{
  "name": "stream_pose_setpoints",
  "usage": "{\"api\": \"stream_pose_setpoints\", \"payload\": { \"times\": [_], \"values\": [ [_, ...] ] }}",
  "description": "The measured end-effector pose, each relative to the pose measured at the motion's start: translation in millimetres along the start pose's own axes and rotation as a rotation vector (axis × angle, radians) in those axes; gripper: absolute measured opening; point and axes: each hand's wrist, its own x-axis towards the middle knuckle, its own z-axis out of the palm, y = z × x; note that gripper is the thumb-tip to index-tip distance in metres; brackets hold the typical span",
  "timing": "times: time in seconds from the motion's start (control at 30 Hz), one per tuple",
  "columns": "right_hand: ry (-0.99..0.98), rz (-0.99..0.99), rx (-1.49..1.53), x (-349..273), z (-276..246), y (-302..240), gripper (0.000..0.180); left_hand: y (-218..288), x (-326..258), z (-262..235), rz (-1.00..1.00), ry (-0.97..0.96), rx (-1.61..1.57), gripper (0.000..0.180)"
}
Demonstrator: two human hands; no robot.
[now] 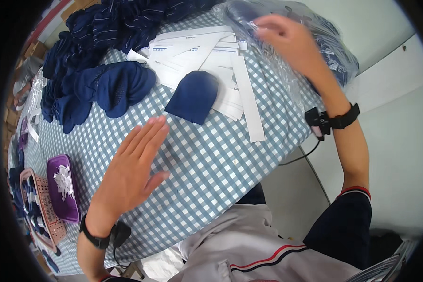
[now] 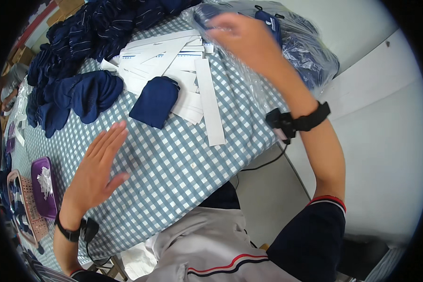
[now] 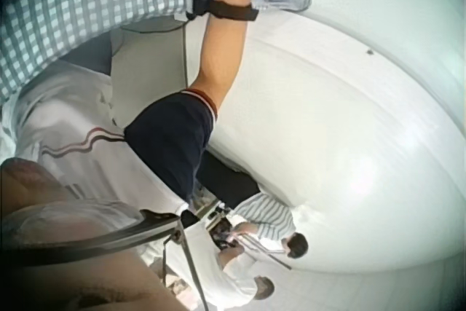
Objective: Roll and label socks, then place them into bags.
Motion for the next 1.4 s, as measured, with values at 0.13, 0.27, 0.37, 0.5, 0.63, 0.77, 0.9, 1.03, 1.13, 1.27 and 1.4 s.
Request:
{"api": "stream_pose_setpoints", "payload": {
  "times": [0.13,0.27,0.37,0.5,0.63,0.77,0.9,1.03,1.13,1.27,1.4],
  "values": [
    [0.385,0.018,-0.813,-18,-37,130,0.051,22,-30,-24,-0.038,-0.039,0.048,0.075],
    [0.383,0.095,-0.729,-15,-33,134,0.046,33,-46,-35,-0.016,0.020,0.071,0.070],
    [0.324,0.144,-0.718,-17,-66,131,0.038,41,-54,-47,0.000,0.097,0.086,0.062],
    [0.505,-0.039,-0.438,-33,-95,12,0.021,44,-58,-60,-0.015,0.218,0.055,0.059],
    [0.160,-0.159,-0.026,-49,-75,-107,0.020,41,-29,-55,-0.031,0.407,-0.074,0.065],
    [-0.189,-0.586,0.017,-49,-12,-188,0.024,47,-16,-50,0.031,0.506,-0.485,0.063],
    [-0.118,-0.585,0.409,-40,46,-182,0.060,48,-26,-39,-0.325,0.489,-0.926,0.032],
    [-0.407,0.086,0.802,-65,102,-167,0.050,36,-31,-6,-0.380,0.806,-1.273,0.023],
    [-0.583,0.262,0.701,-62,127,-160,0.038,15,-43,8,-0.495,0.669,-1.215,0.034],
    [-0.703,0.401,0.731,-68,161,-145,0.051,-30,-47,12,-0.043,0.458,-0.079,0.071],
    [-0.589,0.329,0.484,-70,158,-160,0.050,-49,-57,35,0.012,0.195,-0.202,0.075]
  ]
}}
